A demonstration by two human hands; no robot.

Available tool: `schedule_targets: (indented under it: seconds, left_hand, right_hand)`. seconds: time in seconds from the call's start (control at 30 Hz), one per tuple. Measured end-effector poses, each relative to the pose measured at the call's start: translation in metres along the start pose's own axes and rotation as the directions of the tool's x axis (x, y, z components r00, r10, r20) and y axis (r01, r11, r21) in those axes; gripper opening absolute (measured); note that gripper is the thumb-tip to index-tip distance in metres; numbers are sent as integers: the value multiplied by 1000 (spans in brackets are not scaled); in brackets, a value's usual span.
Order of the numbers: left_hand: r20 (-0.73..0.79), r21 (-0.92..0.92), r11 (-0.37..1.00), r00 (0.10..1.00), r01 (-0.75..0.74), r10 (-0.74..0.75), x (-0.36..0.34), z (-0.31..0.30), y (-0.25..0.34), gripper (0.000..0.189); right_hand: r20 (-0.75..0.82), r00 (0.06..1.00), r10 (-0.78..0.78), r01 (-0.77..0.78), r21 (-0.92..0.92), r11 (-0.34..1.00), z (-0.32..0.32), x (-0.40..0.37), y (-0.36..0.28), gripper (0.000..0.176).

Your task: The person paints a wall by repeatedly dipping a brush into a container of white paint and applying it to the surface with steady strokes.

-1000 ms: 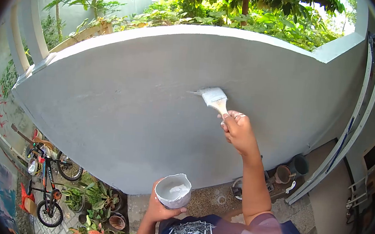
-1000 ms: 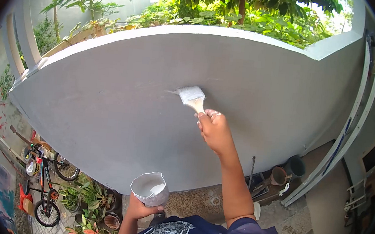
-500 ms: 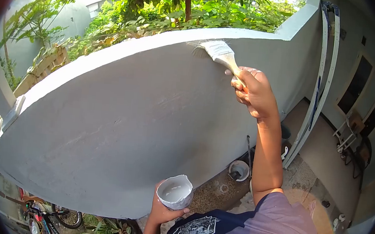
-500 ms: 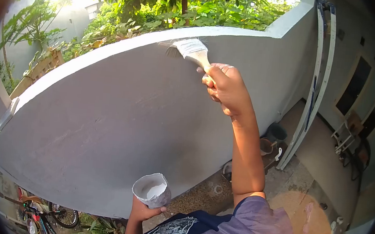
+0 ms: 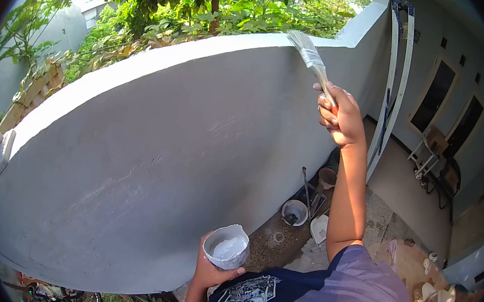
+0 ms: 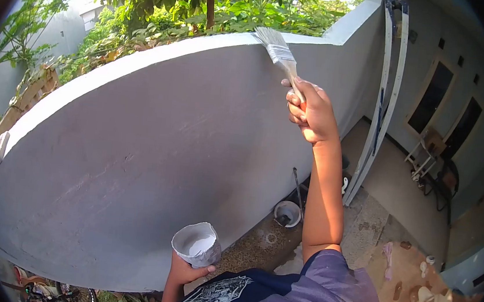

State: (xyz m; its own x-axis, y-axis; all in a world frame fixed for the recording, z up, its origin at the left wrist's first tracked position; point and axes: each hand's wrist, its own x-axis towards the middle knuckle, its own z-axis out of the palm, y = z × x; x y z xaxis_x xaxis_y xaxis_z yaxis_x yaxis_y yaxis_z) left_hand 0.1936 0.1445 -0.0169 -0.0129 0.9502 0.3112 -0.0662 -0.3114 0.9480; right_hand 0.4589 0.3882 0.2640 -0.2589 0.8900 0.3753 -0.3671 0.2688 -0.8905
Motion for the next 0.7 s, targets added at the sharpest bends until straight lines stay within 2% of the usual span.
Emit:
schedule_targets:
  seconds: [0.1,0.17,0.23,0.27,0.33,0.37,0.4,0.47,0.57,0.63,0.7]
  left_hand:
    - [5,20,1000,1000,22,-22,-2,-8,-2,107]
    - [-4,4,1000,1000,25,-25,-5,-11,-1,107]
    - [-13,-5,1000,1000,28,-28,-6,-16,1,107]
    - [-14,2,999,999,35,-35,-7,-18,3,107]
    - [-8,9,999,999,42,-42,-9,-22,3,106]
    - [9,24,998,999,50,-50,-9,-24,2,106]
    - [26,41,998,998,57,-58,-9,-25,1,106]
    - [19,24,998,999,50,-51,-8,-23,2,106]
    - [11,8,1000,999,30,-30,-6,-24,0,105]
    - [16,8,1000,1000,15,-15,-5,-22,1,105]
    - [-52,-20,1000,998,-23,22,-2,-19,7,95]
  right_hand:
    - [-118,989,88,-98,-75,992,-20,-25,48,32]
    - [-209,945,253,-270,-59,961,-41,-46,88,28]
    - [-233,876,423,-473,-243,847,-60,-61,121,24]
    - [-235,876,421,-472,-239,849,-69,-62,131,24]
    - [-195,832,519,-554,-305,775,-75,-63,135,22]
    - [-222,850,477,-525,-425,738,-80,-59,131,22]
    - [-227,851,473,-524,-423,740,-82,-52,120,22]
    - [-188,917,352,-390,-612,688,-86,-32,96,23]
    - [-190,937,292,-347,-584,734,-72,3,48,24]
    - [-122,949,291,-295,-672,679,-71,23,28,25]
    - [-103,954,282,-282,-627,726,-76,28,21,25]
